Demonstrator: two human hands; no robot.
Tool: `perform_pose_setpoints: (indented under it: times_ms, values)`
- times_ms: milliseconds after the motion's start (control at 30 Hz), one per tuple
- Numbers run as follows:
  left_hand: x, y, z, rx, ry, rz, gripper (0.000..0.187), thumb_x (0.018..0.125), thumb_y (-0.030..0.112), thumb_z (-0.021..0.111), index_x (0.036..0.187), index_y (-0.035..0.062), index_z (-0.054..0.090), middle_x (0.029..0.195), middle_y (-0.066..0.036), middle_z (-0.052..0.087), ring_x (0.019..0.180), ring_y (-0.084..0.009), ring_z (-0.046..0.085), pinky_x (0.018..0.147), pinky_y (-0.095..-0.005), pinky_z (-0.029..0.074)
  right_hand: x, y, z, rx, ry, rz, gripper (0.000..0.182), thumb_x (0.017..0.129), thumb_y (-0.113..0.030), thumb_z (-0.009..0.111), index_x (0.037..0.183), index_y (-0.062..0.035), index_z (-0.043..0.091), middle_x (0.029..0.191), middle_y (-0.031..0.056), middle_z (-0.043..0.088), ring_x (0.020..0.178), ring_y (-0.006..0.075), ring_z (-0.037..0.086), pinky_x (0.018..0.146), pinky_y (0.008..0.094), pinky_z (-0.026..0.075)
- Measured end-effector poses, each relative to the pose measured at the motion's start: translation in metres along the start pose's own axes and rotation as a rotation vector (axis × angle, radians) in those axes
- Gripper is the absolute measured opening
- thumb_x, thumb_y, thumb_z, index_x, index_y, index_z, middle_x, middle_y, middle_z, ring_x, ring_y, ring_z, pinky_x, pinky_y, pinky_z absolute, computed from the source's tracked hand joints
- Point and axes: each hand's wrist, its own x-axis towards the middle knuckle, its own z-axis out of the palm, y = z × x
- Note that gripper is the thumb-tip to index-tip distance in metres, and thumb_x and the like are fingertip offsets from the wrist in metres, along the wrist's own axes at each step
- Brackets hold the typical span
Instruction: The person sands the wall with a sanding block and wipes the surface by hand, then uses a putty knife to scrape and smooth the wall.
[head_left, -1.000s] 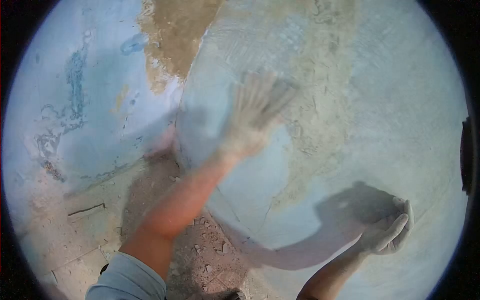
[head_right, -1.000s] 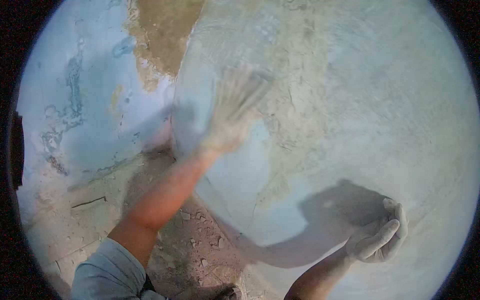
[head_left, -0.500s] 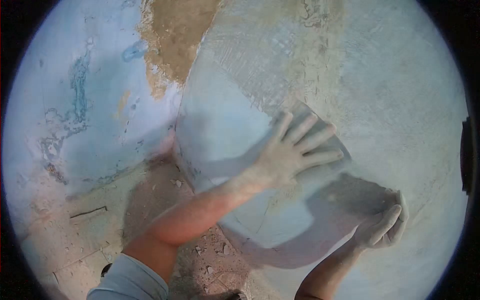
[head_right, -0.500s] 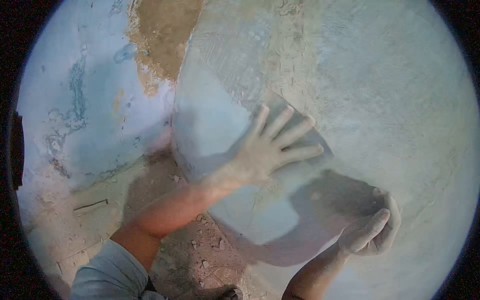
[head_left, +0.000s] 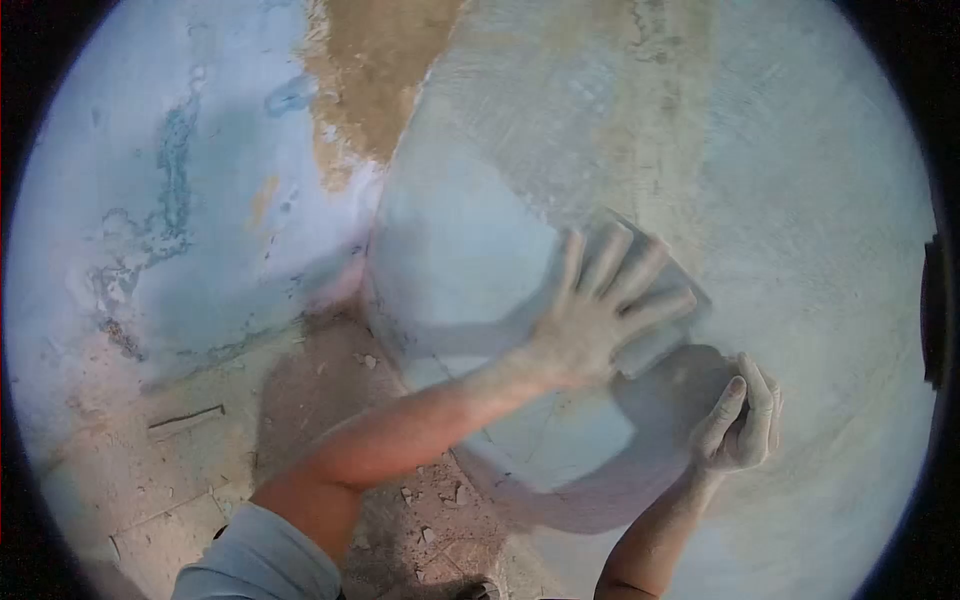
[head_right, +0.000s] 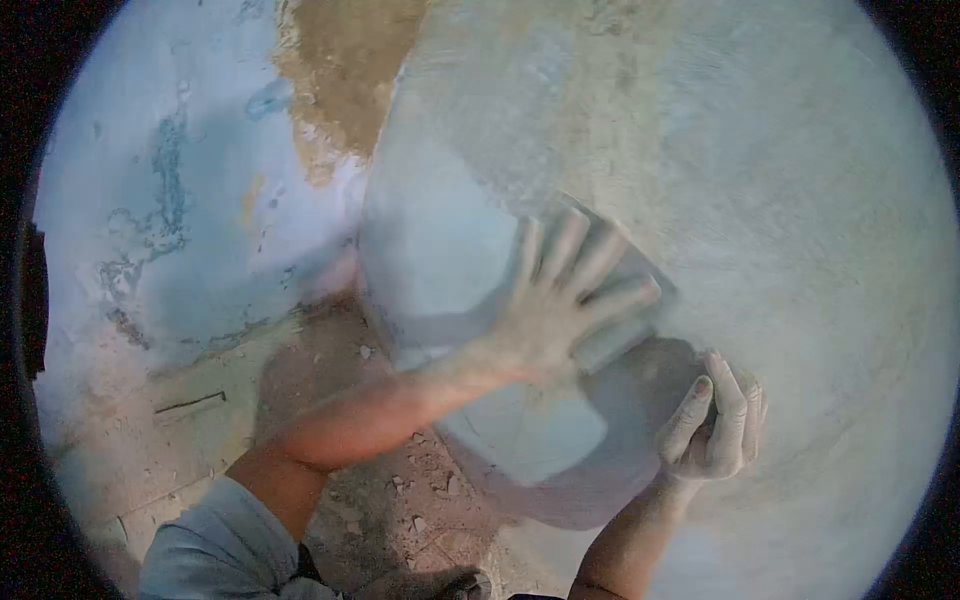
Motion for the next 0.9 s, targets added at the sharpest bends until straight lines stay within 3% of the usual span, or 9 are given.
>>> perform_pose_setpoints:
  times_ms: [167,233,300,400,467,600,700,800,900]
  values:
    - [-0.005,-0.04,-0.004,0.087,-0.039,0.01,0.08,0.1,0.029,0.064,0.171,0.033,0.028,0.18,-0.018,0.005,0.162,-0.0524,0.002,0.123,-0.0795,0.0,-0.001,0.009,-0.001,0.109,-0.016,-0.05,0.017,0.102,-0.004,0.063,0.105,0.0052,0.076,0.084,0.0125,0.076,0.075,0.0204,0.07,0.064,0.0322,0.051]
    - [-0.008,-0.092,-0.022,0.112,0.082,-0.189,0.07,0.109,0.047,0.051,0.171,0.033,0.024,0.18,-0.019,-0.001,0.161,-0.0533,0.004,0.124,-0.0771,-0.001,0.0,0.008,-0.005,0.178,-0.006,-0.037,0.017,0.102,-0.005,0.063,0.105,0.0066,0.076,0.084,0.0135,0.076,0.075,0.0212,0.07,0.063,0.0325,0.052]
    - [-0.022,-0.14,-0.024,-0.061,0.336,-0.496,0.065,0.113,0.04,0.04,0.173,0.0246,0.019,0.179,-0.022,-0.003,0.162,-0.0523,-0.001,0.124,-0.0758,-0.003,0.0,0.01,-0.011,0.195,-0.009,-0.017,0.018,0.103,-0.005,0.063,0.106,0.0067,0.076,0.084,0.0146,0.076,0.075,0.0214,0.07,0.061,0.032,0.052]
    - [-0.036,-0.125,-0.012,-0.02,0.246,-0.685,0.067,0.114,0.041,0.034,0.174,0.0175,0.015,0.178,-0.026,-0.006,0.162,-0.0524,-0.007,0.123,-0.0762,-0.003,0.003,0.013,-0.02,0.199,-0.029,-0.013,0.018,0.104,-0.004,0.062,0.107,0.0062,0.076,0.085,0.0154,0.076,0.074,0.0207,0.07,0.059,0.0304,0.051]
    - [-0.023,-0.079,-0.004,0.106,0.152,-0.489,0.068,0.114,0.047,0.033,0.174,0.0225,0.013,0.179,-0.022,-0.006,0.163,-0.0506,-0.007,0.123,-0.0759,-0.006,0.005,0.012,-0.025,0.184,-0.024,0.007,0.018,0.104,-0.004,0.061,0.108,0.0058,0.076,0.085,0.0155,0.076,0.073,0.02,0.07,0.058,0.0296,0.051]
    - [-0.021,0.025,0.017,0.012,-0.048,-0.06,0.083,0.099,0.051,0.064,0.171,0.04,0.023,0.18,-0.018,-0.002,0.163,-0.0499,-0.005,0.121,-0.0836,0.006,0.007,0.002,-0.017,0.168,-0.029,0.022,0.018,0.105,-0.004,0.06,0.108,0.0054,0.075,0.085,0.0152,0.076,0.072,0.019,0.069,0.057,0.0292,0.05]
    - [-0.034,0.026,0.03,0.092,0.057,0.124,0.085,0.095,0.054,0.067,0.169,0.0394,0.029,0.181,-0.012,0.004,0.164,-0.0477,0.001,0.122,-0.0821,0.009,0.01,0.004,-0.015,0.174,-0.047,0.012,0.021,0.107,-0.005,0.058,0.109,0.007,0.075,0.088,0.0159,0.077,0.077,0.0202,0.071,0.06,0.0294,0.052]
    - [-0.037,-0.021,0.022,0.1,0.124,-0.078,0.069,0.106,0.044,0.055,0.17,0.0343,0.03,0.179,-0.014,0.015,0.163,-0.0489,0.01,0.123,-0.079,0.009,0.006,0.016,-0.026,0.162,-0.039,0.002,0.023,0.108,-0.004,0.056,0.114,0.0101,0.074,0.092,0.018,0.076,0.081,0.022,0.072,0.064,0.0301,0.054]
    - [-0.055,-0.112,-0.003,0.011,0.272,-0.408,0.064,0.114,0.039,0.041,0.172,0.023,0.023,0.18,-0.019,0.006,0.163,-0.0494,0.003,0.125,-0.0743,0.003,-0.002,0.025,-0.033,0.185,0.02,0.022,0.023,0.108,-0.004,0.056,0.112,0.01,0.074,0.089,0.0171,0.076,0.08,0.0212,0.071,0.063,0.0309,0.053]
